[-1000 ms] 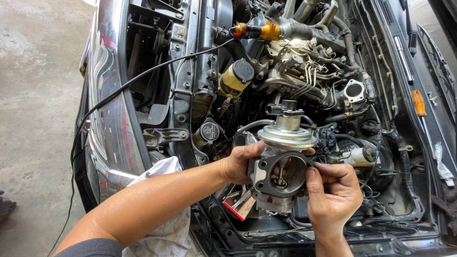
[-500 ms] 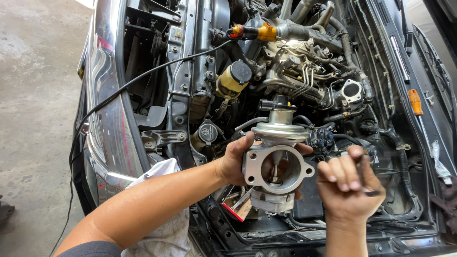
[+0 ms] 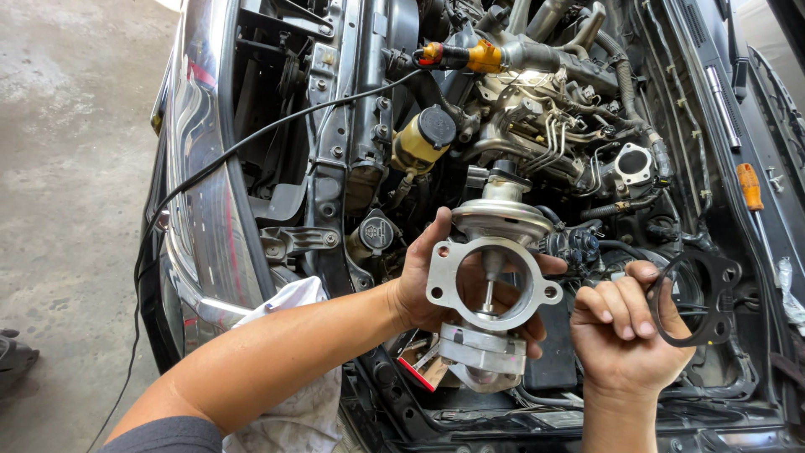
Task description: The person assembles a throttle body by hand, using a ratchet to tighten bolts and installing a gasket. They rotate the part to access different sides and repeatedly check fitment before placing the gasket into position.
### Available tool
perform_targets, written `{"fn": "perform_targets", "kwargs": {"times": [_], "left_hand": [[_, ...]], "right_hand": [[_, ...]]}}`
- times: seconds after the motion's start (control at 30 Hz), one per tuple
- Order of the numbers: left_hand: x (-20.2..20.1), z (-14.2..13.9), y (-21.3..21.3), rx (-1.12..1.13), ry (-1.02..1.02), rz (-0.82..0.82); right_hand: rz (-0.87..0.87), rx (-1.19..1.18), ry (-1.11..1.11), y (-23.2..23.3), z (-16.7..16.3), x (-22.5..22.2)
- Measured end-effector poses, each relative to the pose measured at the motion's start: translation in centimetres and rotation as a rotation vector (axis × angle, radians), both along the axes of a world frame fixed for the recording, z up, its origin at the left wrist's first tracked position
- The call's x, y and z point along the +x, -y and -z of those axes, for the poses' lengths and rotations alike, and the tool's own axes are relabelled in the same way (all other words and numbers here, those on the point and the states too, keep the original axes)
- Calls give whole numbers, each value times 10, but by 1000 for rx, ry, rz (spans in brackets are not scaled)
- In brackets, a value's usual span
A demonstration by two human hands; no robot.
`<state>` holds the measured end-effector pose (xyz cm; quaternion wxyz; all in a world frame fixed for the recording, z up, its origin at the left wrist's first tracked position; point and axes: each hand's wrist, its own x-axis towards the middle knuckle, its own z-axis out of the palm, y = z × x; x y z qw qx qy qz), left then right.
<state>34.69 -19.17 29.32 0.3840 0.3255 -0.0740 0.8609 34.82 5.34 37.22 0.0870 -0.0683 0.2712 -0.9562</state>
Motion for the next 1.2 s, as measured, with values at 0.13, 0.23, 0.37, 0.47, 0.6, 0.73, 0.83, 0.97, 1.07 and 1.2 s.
{"fn": "perform_targets", "kwargs": {"times": [0.13, 0.23, 0.37, 0.47, 0.6, 0.73, 0.83, 0.97, 1.07, 1.2], "left_hand": [[-2, 1, -1, 10, 20, 8], [-3, 2, -3, 46, 45, 26], [-5, 4, -4, 31, 53, -18], [-4, 5, -7, -26, 118, -69], [0, 6, -17, -117, 268, -147], [2, 9, -24, -160, 268, -168], [2, 11, -25, -200, 318, -146], [2, 14, -25, -226, 315, -151], [1, 15, -24, -256, 330, -138], [1, 15, -24, -353, 338, -182]], "right_hand": [[10, -6, 15, -1, 3, -1], [16, -7, 18, -1, 4, -1], [66, 200, -123, 6, 1, 3], [161, 468, -254, 20, 0, 13], [304, 793, -259, 40, -2, 26], [442, 1069, -182, 48, -2, 29], [397, 1155, -223, 47, 0, 28], [378, 1201, -259, 42, 3, 27], [356, 1245, -289, 40, 3, 27], [341, 1257, -329, 38, 3, 25]]}}
